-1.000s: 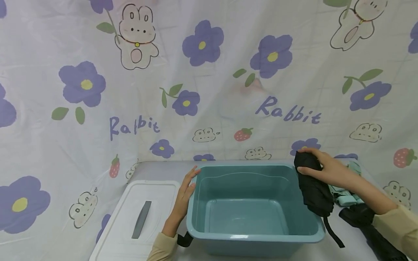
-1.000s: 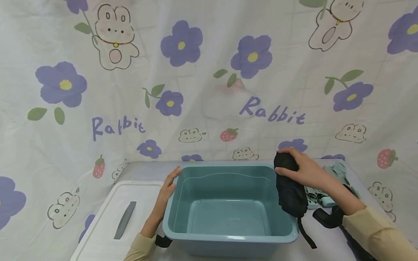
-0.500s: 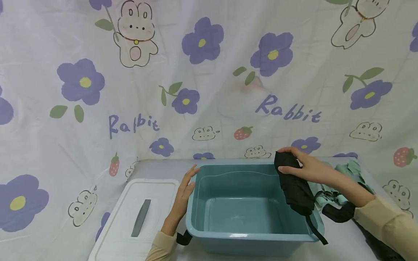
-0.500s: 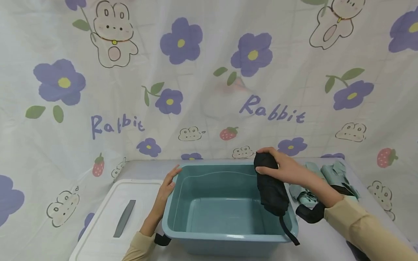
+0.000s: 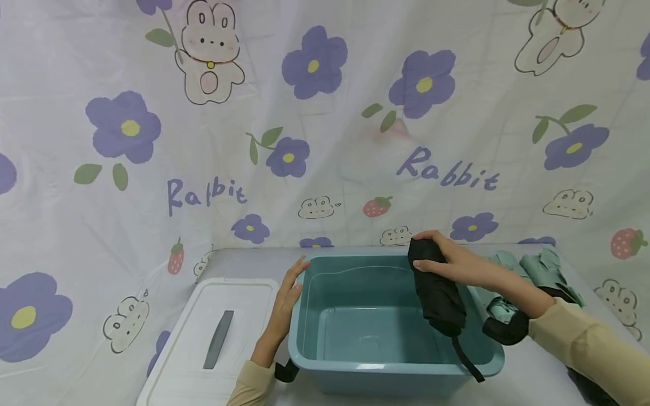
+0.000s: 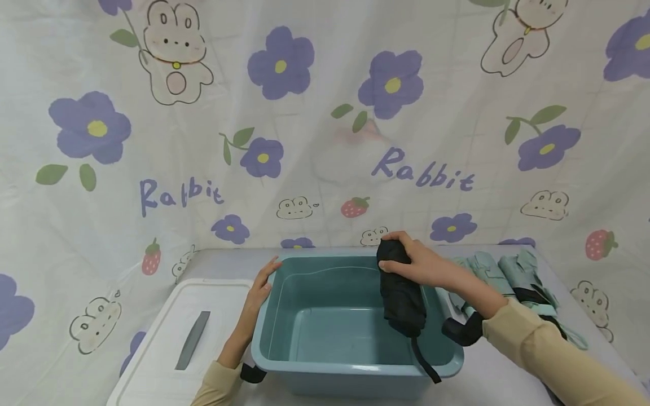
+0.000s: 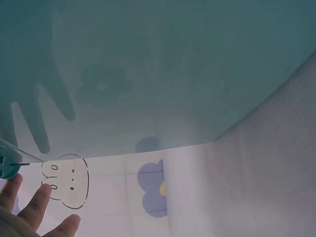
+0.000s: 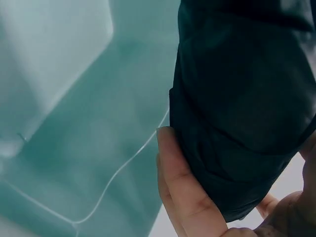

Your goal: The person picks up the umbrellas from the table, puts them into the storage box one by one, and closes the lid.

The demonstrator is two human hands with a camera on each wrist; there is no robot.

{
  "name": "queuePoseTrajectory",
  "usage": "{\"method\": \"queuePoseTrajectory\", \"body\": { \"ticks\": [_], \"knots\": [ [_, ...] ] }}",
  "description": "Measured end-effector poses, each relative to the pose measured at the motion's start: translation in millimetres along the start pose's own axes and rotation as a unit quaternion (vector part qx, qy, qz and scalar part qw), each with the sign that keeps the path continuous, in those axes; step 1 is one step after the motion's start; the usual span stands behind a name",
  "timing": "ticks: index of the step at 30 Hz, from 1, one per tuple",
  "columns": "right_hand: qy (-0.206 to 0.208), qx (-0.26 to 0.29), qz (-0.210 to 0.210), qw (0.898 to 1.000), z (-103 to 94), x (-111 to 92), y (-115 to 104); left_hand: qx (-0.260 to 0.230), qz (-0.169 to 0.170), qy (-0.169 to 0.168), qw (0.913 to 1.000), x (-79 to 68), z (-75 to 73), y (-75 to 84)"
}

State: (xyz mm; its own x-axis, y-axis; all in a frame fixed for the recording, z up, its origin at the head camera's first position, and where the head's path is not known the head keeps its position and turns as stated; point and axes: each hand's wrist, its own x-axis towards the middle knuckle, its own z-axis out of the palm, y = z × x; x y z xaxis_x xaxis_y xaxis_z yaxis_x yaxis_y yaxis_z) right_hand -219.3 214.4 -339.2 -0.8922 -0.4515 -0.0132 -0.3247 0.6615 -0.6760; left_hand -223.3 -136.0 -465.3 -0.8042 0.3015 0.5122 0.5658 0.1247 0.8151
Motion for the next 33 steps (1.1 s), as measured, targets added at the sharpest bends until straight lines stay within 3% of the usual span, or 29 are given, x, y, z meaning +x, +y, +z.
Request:
{"method": "queuePoseTrajectory", "body": {
  "ticks": [11,23,33],
  "knots": [
    [-0.001,-0.006,0.003,1.000,9.5,13,-6,-0.011,0.000,-0.004,0.9999,-0.9,0.4,-2.5],
    [-0.023,0.020,-0.057,0.998,30.4,28,-9,0.001,0.008,0.000,1.0000,-1.5,-1.5,-4.2],
    [-0.050,0.041,-0.060,0.996,49.9,41,-17,0.008,0.013,0.004,0.9999,-2.0,-1.8,-6.8]
  ]
}}
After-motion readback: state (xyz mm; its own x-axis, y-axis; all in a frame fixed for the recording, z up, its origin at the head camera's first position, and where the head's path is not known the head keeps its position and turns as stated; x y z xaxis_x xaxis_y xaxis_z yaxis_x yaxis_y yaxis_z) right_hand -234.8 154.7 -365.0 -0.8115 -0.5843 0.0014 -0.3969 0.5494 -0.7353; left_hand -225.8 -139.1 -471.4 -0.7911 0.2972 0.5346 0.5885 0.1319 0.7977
